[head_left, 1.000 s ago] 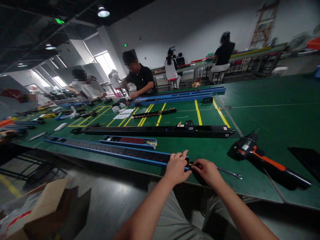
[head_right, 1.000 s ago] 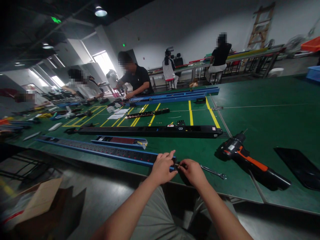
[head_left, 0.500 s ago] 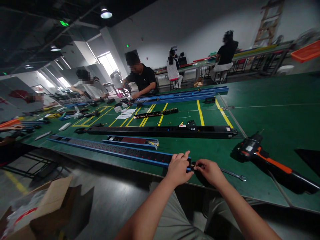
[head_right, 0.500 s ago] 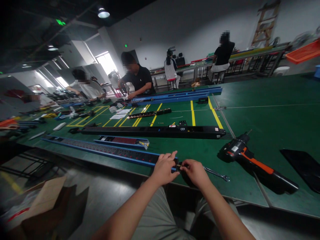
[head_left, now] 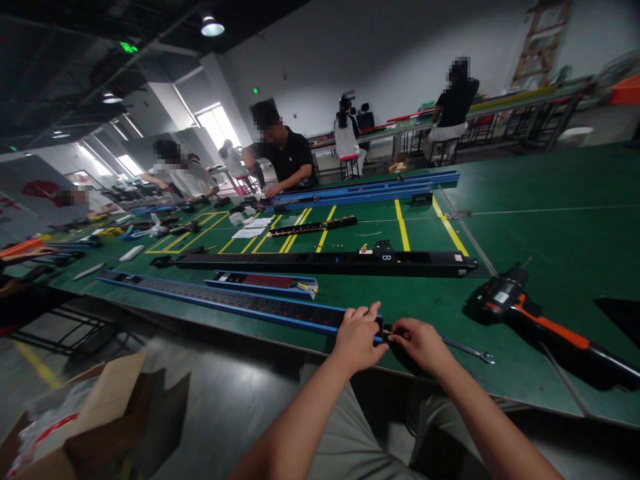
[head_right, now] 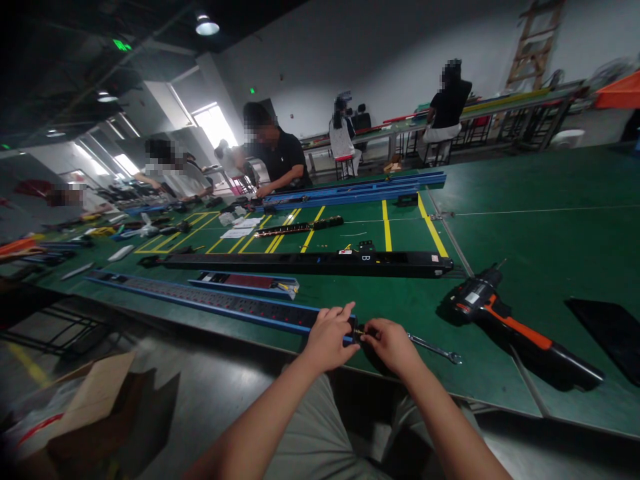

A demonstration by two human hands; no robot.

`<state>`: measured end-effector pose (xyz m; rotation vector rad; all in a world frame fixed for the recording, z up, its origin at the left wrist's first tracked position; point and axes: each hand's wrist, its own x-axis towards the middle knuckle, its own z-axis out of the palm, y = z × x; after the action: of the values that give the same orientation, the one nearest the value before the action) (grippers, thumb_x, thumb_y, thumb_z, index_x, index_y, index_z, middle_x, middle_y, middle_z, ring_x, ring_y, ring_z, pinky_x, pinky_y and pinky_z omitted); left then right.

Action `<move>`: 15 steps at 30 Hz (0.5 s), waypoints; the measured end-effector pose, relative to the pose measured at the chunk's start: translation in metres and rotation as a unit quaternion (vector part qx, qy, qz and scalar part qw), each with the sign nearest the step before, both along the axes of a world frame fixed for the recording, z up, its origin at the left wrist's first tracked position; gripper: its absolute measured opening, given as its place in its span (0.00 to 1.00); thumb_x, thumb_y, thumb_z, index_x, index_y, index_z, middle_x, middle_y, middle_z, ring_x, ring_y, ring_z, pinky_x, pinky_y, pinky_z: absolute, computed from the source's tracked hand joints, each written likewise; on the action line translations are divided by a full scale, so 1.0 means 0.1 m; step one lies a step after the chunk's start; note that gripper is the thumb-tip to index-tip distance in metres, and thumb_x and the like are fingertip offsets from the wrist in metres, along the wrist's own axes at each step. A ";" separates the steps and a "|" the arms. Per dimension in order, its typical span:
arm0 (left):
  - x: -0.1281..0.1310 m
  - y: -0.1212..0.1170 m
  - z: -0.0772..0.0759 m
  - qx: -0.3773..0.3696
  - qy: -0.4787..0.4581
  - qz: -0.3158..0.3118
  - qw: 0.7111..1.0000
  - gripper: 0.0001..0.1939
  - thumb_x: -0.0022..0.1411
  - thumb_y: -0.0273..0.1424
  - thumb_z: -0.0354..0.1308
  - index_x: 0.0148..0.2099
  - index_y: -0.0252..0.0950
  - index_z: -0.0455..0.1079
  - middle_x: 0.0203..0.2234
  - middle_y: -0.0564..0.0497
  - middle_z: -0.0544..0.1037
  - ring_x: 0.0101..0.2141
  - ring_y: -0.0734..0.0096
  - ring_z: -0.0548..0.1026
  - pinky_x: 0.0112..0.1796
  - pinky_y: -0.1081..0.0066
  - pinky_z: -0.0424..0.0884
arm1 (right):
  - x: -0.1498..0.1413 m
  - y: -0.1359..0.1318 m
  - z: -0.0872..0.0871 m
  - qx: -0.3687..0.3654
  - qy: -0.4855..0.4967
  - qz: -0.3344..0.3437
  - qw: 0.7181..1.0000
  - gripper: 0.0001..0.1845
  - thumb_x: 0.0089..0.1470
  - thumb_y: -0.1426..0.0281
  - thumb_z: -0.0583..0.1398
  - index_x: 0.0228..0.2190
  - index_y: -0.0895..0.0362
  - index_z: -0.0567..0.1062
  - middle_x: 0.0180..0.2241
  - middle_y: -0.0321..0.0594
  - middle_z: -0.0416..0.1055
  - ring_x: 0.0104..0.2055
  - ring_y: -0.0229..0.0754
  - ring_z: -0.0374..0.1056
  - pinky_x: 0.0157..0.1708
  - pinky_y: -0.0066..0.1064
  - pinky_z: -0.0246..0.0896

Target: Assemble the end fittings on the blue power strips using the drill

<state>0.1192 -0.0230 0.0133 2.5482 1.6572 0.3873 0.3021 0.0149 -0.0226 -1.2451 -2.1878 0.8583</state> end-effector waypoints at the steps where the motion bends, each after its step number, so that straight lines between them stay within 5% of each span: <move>1: 0.00 0.00 0.00 -0.004 0.001 0.001 1.000 0.12 0.51 0.40 0.63 0.34 0.37 0.73 0.61 0.50 0.59 0.52 0.56 0.61 0.50 0.57 0.57 | 0.00 0.00 0.00 -0.007 0.001 -0.002 1.000 0.07 0.50 0.64 0.58 0.28 0.55 0.72 0.27 0.36 0.71 0.30 0.39 0.64 0.30 0.29 0.55; 15: 0.02 0.00 0.02 -0.010 -0.001 0.008 1.000 0.12 0.51 0.40 0.63 0.34 0.37 0.73 0.61 0.50 0.59 0.52 0.56 0.61 0.51 0.57 0.56 | -0.02 -0.02 0.03 -0.005 0.001 -0.019 1.000 0.08 0.50 0.63 0.58 0.28 0.54 0.73 0.27 0.35 0.72 0.29 0.39 0.64 0.29 0.28 0.54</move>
<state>0.1209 -0.0232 0.0151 2.5214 1.6736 0.3725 0.3005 0.0127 -0.0195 -1.2854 -2.1534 0.8552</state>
